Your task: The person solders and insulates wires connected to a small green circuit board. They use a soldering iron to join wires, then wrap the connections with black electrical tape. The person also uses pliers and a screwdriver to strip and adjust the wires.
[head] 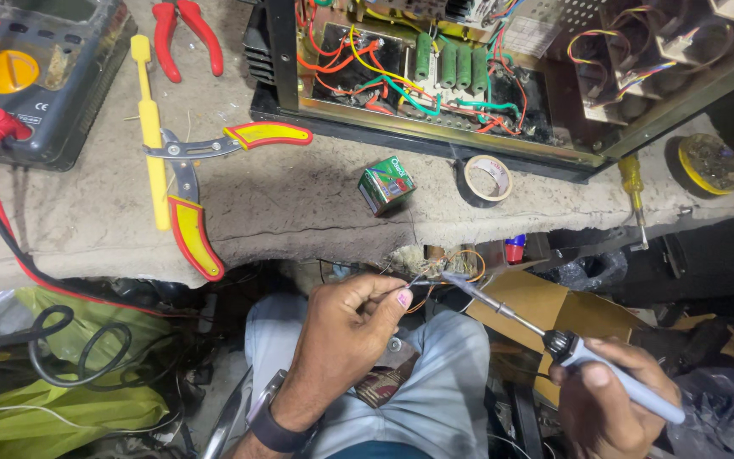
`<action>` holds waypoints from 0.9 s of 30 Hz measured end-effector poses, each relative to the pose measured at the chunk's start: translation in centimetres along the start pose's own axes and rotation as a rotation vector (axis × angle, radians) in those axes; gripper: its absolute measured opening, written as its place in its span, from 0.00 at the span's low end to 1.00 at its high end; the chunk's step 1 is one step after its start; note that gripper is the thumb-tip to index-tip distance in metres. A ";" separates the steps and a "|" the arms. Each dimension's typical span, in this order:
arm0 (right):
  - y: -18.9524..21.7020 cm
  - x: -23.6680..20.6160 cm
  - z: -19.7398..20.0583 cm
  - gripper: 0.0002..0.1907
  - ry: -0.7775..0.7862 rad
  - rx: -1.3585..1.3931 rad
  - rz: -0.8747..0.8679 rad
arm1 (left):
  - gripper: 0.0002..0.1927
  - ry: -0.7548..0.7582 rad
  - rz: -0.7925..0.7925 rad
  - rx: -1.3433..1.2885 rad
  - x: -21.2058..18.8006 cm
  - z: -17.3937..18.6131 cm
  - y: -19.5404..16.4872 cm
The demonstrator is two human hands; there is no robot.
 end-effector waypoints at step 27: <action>3.5 1.5 -0.8 0.15 0.334 -0.621 0.079 | 0.09 -0.019 -0.060 -0.004 -0.1 -0.6 -0.3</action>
Point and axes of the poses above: each hand's wrist, its own x-axis towards the middle knuckle, its own z-axis out of the back of the hand, y = z × x, the point moved 3 cm from there along x, towards the middle knuckle, and after that the axes turned 4 degrees about x, right-handed, at the moved point
